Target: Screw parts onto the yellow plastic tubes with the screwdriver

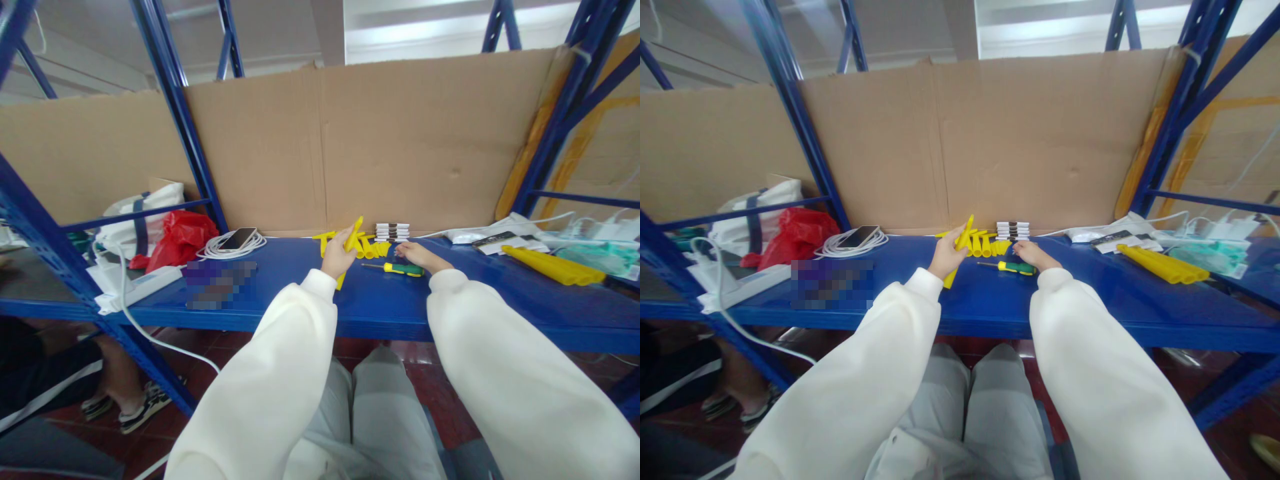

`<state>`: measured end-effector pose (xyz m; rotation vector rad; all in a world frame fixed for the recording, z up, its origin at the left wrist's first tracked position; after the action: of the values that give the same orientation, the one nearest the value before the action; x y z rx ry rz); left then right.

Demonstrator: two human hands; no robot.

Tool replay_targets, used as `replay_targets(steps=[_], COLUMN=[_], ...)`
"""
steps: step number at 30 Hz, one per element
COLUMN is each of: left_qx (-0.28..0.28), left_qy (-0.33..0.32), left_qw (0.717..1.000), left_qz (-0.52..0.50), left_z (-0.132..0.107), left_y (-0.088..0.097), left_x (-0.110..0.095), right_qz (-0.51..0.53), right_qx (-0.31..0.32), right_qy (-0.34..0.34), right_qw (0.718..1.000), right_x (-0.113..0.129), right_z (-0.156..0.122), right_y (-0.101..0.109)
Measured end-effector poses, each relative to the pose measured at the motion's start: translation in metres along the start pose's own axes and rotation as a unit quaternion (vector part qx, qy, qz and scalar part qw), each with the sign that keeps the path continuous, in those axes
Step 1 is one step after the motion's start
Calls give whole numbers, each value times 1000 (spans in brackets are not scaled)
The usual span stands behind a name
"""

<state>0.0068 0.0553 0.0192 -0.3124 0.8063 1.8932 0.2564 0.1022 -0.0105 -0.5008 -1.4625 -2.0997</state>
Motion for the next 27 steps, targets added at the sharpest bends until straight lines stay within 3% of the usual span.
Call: replay_targets(steps=[5, 10, 19, 27], left_qx=[-9, -4, 11, 9], left_qy=[-19, -8, -22, -13], left_qw=[1000, 1000, 999, 1000], left_qz=[-2, 27, 39, 23], left_z=[2, 1, 2, 2], left_y=[-3, -3, -5, -5], left_x=[8, 7, 9, 9], right_qz=[-70, -158, -189, -217], right_qx=[-51, 12, 42, 60], right_qy=[-52, -152, -189, -166], right_qw=[995, 976, 963, 960], right_x=[-5, -13, -6, -8], right_z=[-7, -24, -32, -30], right_y=[22, 29, 29, 26])
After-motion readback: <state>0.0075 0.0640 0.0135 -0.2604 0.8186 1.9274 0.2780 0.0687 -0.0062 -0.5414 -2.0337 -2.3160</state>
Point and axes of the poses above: each hand's wrist, its own z-axis towards the middle knuckle, its own y-axis out of the back of the hand, x = y × z, the point moved 5 cm from there along z, towards the middle knuckle, and after that the axes turned 5 degrees about z, right-handed, at the moved point
